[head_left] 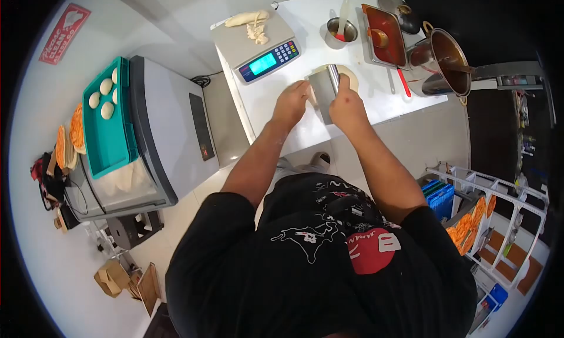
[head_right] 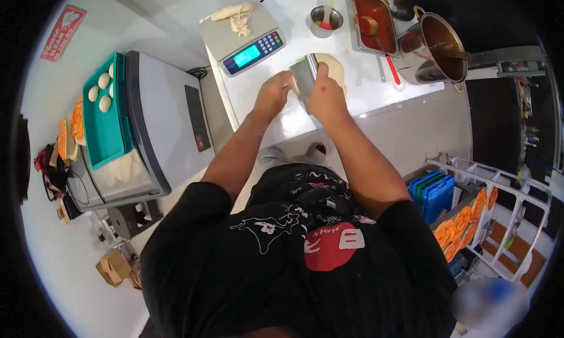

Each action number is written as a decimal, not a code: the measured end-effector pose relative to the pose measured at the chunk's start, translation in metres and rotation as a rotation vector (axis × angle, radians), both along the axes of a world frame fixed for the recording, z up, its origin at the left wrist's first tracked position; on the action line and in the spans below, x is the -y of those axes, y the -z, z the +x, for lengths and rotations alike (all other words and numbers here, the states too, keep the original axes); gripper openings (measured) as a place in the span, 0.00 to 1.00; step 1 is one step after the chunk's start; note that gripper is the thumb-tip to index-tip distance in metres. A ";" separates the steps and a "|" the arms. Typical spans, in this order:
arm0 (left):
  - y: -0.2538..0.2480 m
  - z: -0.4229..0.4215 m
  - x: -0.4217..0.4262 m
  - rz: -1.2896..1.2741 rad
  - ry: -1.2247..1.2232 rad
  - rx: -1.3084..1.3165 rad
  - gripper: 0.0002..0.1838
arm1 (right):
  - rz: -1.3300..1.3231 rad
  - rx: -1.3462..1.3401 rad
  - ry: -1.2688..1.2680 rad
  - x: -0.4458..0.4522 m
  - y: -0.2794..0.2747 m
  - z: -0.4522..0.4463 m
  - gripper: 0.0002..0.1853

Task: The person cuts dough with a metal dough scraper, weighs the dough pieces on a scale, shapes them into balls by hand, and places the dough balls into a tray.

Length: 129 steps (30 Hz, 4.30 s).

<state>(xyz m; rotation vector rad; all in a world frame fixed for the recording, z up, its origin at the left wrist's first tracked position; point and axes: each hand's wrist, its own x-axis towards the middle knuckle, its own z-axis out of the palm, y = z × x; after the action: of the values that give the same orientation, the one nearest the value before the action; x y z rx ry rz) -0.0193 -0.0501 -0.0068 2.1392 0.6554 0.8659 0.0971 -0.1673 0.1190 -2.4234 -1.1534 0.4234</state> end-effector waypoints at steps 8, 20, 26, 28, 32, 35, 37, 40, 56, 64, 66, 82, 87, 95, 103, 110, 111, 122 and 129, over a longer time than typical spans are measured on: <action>0.011 -0.023 0.001 0.085 0.011 -0.227 0.09 | -0.105 -0.041 -0.120 -0.020 0.029 -0.013 0.22; -0.002 -0.043 -0.007 -0.097 0.066 -0.174 0.07 | -0.072 -0.095 -0.145 -0.017 0.037 -0.032 0.21; -0.006 -0.005 0.037 -0.732 -0.209 0.060 0.09 | 0.204 -0.014 0.087 0.008 0.010 -0.007 0.26; -0.020 0.005 0.075 0.283 -0.286 -0.121 0.14 | 0.363 0.024 0.215 0.014 -0.007 -0.005 0.26; -0.008 -0.039 -0.025 -0.579 0.307 -0.209 0.19 | 0.152 -0.168 0.244 0.017 -0.027 -0.010 0.23; -0.074 -0.062 -0.149 -0.340 -0.316 -0.235 0.16 | 0.154 -0.189 -0.166 0.000 0.029 -0.040 0.20; -0.059 -0.045 -0.237 0.126 -0.202 -0.008 0.19 | 0.167 -0.194 -0.298 -0.026 0.075 -0.064 0.21; -0.078 -0.007 -0.279 0.283 -0.108 -0.136 0.22 | 0.165 0.114 -0.268 -0.068 0.091 -0.074 0.22; -0.175 -0.058 -0.255 -0.383 -0.005 0.012 0.27 | 0.348 -0.616 0.037 -0.250 0.078 0.025 0.17; -0.181 -0.073 -0.241 -0.014 -0.214 -0.189 0.22 | 0.260 -0.054 -0.328 -0.282 0.063 0.020 0.09; -0.191 -0.082 -0.223 -0.012 -0.256 -0.306 0.22 | 0.205 -0.225 -0.374 -0.277 0.074 0.022 0.09; -0.248 0.025 -0.067 0.005 -0.738 0.050 0.19 | 0.786 -1.512 -0.132 -0.211 -0.050 -0.001 0.17; -0.285 0.010 -0.049 0.171 -0.836 -0.236 0.16 | 0.789 -1.771 0.035 -0.170 -0.091 -0.020 0.18; -0.318 -0.007 0.011 -0.094 -0.942 0.692 0.19 | 0.736 -1.700 -0.453 -0.135 -0.129 -0.059 0.22; -0.285 -0.071 0.005 0.017 -0.893 1.001 0.16 | 0.593 -1.857 -0.005 -0.081 -0.172 -0.106 0.23; -0.316 -0.105 0.044 0.095 -0.908 0.339 0.21 | 0.742 -1.127 -0.667 -0.117 -0.138 -0.113 0.25; -0.319 -0.126 0.046 -0.041 -0.855 0.435 0.23 | 0.860 -1.181 -0.703 -0.113 -0.143 -0.131 0.25; -0.267 -0.288 0.084 -0.236 -0.977 0.323 0.30 | 0.585 -1.331 -0.285 -0.128 -0.093 -0.304 0.24; -0.221 -0.363 0.072 0.298 -1.167 0.401 0.26 | 0.401 -1.615 -0.312 -0.039 -0.102 -0.390 0.27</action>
<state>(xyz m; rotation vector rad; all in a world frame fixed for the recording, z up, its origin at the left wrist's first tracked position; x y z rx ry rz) -0.3819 -0.1218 0.2145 1.5862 1.6638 2.0203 -0.2930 -0.1283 0.2207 -0.8785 -0.6378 1.5952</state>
